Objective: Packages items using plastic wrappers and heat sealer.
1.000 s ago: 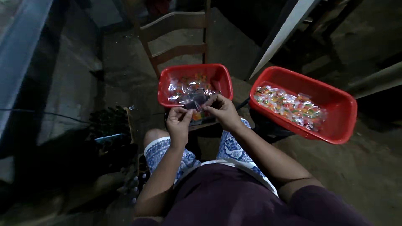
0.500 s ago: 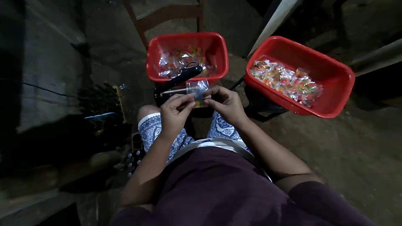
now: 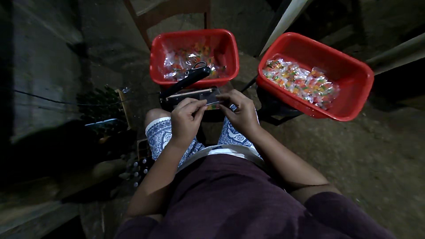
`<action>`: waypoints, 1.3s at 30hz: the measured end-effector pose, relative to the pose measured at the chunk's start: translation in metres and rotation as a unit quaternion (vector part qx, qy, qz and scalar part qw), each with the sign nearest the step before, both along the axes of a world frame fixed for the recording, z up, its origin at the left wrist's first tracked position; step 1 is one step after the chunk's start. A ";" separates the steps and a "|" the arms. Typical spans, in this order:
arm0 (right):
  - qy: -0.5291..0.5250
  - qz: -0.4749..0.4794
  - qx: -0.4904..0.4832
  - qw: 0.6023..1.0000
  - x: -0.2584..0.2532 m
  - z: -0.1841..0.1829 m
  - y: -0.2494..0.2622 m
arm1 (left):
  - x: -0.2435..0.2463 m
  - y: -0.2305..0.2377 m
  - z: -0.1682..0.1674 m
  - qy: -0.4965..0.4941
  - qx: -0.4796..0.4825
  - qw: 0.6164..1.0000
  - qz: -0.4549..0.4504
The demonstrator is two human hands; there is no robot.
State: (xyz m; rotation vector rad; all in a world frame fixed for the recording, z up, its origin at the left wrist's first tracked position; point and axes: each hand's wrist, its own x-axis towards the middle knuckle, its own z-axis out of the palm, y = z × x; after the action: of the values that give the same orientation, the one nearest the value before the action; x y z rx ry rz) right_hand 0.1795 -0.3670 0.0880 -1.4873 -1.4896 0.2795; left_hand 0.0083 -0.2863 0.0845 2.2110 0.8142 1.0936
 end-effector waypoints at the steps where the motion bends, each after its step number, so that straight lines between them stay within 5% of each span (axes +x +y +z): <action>1: -0.007 -0.002 0.000 1.000 0.001 -0.001 0.001 | 0.000 0.001 -0.001 -0.003 -0.009 1.000 -0.001; 4: 0.030 0.011 -0.041 0.999 0.009 -0.007 0.003 | 0.001 0.005 -0.005 -0.024 -0.116 0.992 -0.034; 9: 0.253 0.030 -0.170 0.952 0.014 -0.044 0.014 | 0.007 0.014 -0.033 -0.004 -0.340 0.940 -0.014; 16: 0.385 -0.011 -0.231 0.894 0.009 -0.085 0.032 | 0.013 0.019 -0.066 -0.064 -0.599 0.798 -0.010; 27: 0.407 -0.037 -0.262 0.874 0.008 -0.123 0.065 | 0.033 0.028 -0.107 -0.188 -0.682 0.698 0.110; 39: 0.326 -0.032 -0.312 0.892 0.016 -0.147 0.109 | 0.059 0.050 -0.136 -0.250 -0.678 0.663 0.194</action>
State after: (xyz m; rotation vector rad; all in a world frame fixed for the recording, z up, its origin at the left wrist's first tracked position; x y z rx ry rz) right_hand 0.1957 -0.2583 -0.0587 -1.6831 -0.8226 1.1813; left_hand 0.0675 -0.2360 -0.0519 0.4430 1.2478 0.7076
